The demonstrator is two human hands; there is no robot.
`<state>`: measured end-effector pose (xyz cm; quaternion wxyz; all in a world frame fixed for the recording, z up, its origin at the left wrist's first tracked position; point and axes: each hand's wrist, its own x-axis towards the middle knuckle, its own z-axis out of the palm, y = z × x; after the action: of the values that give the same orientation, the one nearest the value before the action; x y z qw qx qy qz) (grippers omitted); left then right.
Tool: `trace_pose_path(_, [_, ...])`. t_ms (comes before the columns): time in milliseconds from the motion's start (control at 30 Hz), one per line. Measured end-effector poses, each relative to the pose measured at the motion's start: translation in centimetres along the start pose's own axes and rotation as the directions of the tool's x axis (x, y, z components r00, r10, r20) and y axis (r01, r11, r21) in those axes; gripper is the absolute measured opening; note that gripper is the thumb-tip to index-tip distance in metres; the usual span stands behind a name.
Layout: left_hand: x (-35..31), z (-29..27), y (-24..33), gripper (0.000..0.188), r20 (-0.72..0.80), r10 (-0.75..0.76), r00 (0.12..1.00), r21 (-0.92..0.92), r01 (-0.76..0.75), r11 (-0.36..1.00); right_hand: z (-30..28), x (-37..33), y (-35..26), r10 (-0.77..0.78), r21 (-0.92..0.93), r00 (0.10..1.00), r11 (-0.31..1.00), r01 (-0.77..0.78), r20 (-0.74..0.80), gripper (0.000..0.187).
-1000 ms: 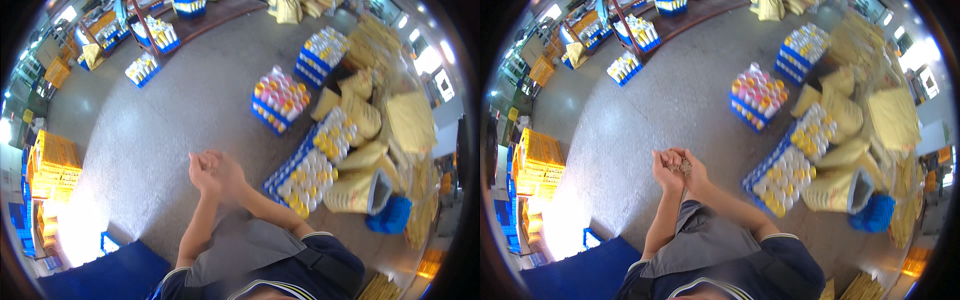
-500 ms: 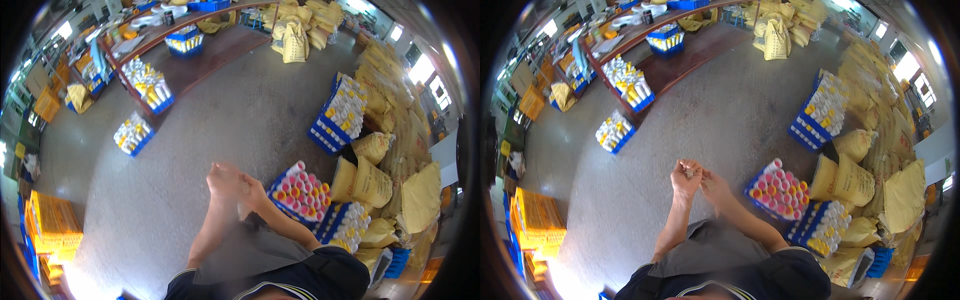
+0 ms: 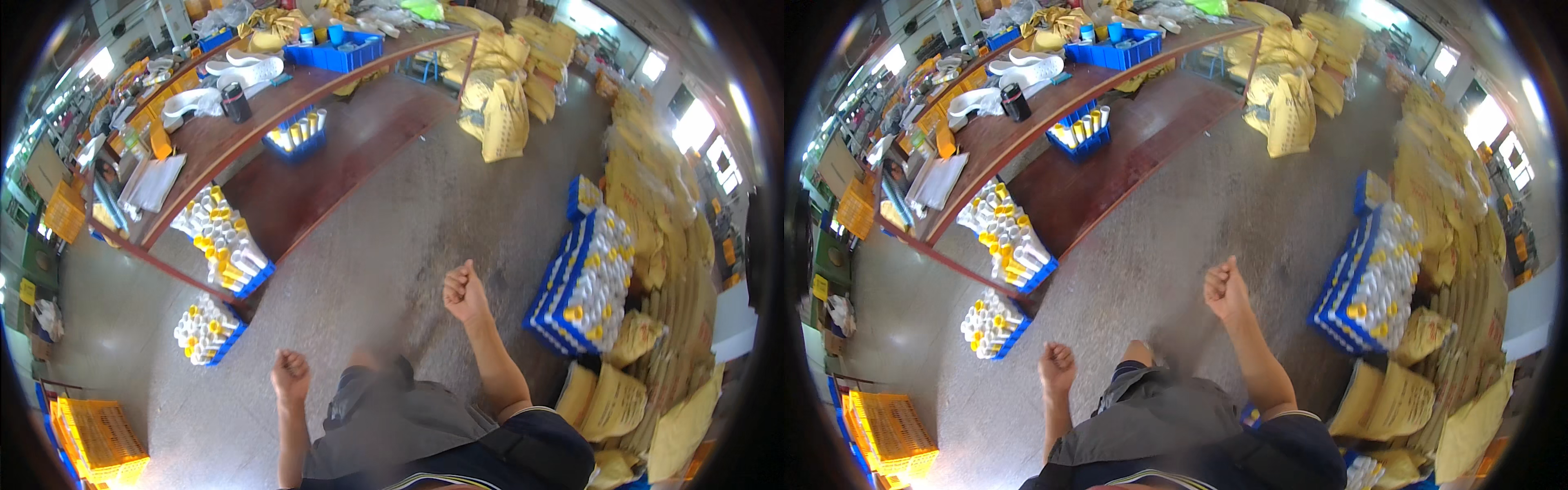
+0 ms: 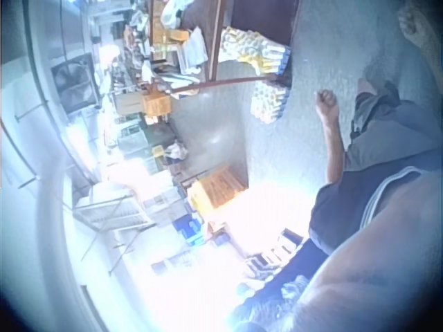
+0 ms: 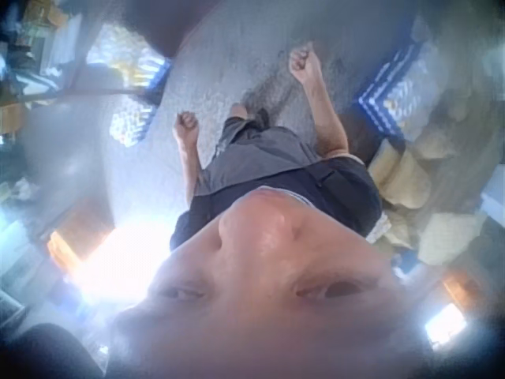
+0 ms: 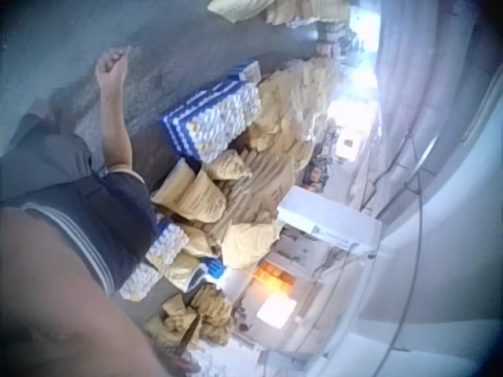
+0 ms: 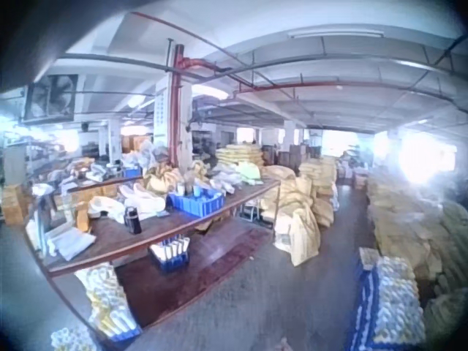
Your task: The person operates a control panel, then picks up small cups containing grains from blue trays. They weigh the contents on a digital scale, transfer grains between cups, and return the cups to the trays. The person repeats this process multiple times.
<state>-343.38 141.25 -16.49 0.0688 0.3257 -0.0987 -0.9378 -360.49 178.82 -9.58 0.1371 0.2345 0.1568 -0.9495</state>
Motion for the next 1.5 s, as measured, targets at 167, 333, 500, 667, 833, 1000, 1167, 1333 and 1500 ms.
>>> trace_pose_path(167, [15.8, 9.4, 3.1, 0.028, 0.031, 0.218, 0.975, 0.143, -0.221, 0.965, 11.3, 19.7, -1.5, 0.218, -0.081, 0.969, 0.974, -0.210, 0.116, 0.034])
trace_pose_path(333, [31.8, 25.7, 2.6, 0.028, 0.050, 0.210, 0.976, 0.106, -0.214, 0.971, 24.4, 36.6, -5.6, 0.208, -0.089, 0.963, 0.977, -0.195, 0.174, 0.040])
trace_pose_path(500, [42.5, 43.6, 1.6, 0.034, 0.329, -0.018, 0.944, 0.037, 0.006, 0.999, 35.9, 48.8, -12.6, 0.066, -0.155, 0.971, 0.987, -0.030, 0.230, 0.042])
trace_pose_path(667, [52.6, 54.8, 0.5, 0.038, 0.391, -0.054, 0.919, -0.024, 0.069, 0.997, 46.3, 65.0, -18.1, 0.173, -0.258, 0.893, 0.964, -0.067, 0.416, 0.037])
trace_pose_path(833, [60.6, 61.5, -1.7, 0.029, 0.275, 0.081, 0.958, -0.278, -0.001, 0.960, 60.3, 80.5, -19.2, 0.249, -0.391, 0.813, 0.920, -0.028, 0.527, 0.034])
trace_pose_path(1000, [65.0, 66.7, -2.2, 0.025, 0.176, 0.211, 0.962, -0.452, -0.111, 0.885, 69.2, 88.7, -15.7, 0.299, -0.548, 0.796, 0.835, 0.048, 0.526, 0.034])
trace_pose_path(1167, [67.6, 69.1, -1.6, 0.028, 0.091, 0.287, 0.954, -0.469, -0.213, 0.857, 70.1, 91.7, -12.7, 0.321, -0.701, 0.739, 0.657, 0.276, 0.592, 0.035])
trace_pose_path(1333, [69.1, 70.3, -0.7, 0.027, 0.068, 0.291, 0.954, -0.466, -0.227, 0.855, 69.6, 92.5, -12.7, 0.371, -0.732, 0.634, 0.417, 0.539, 0.679, 0.036])
trace_pose_path(1500, [69.9, 71.3, 0.3, 0.026, 0.103, 0.295, 0.950, -0.438, -0.224, 0.871, 70.3, 94.0, -14.5, 0.432, -0.735, 0.735, 0.666, 0.130, 0.522, 0.033])
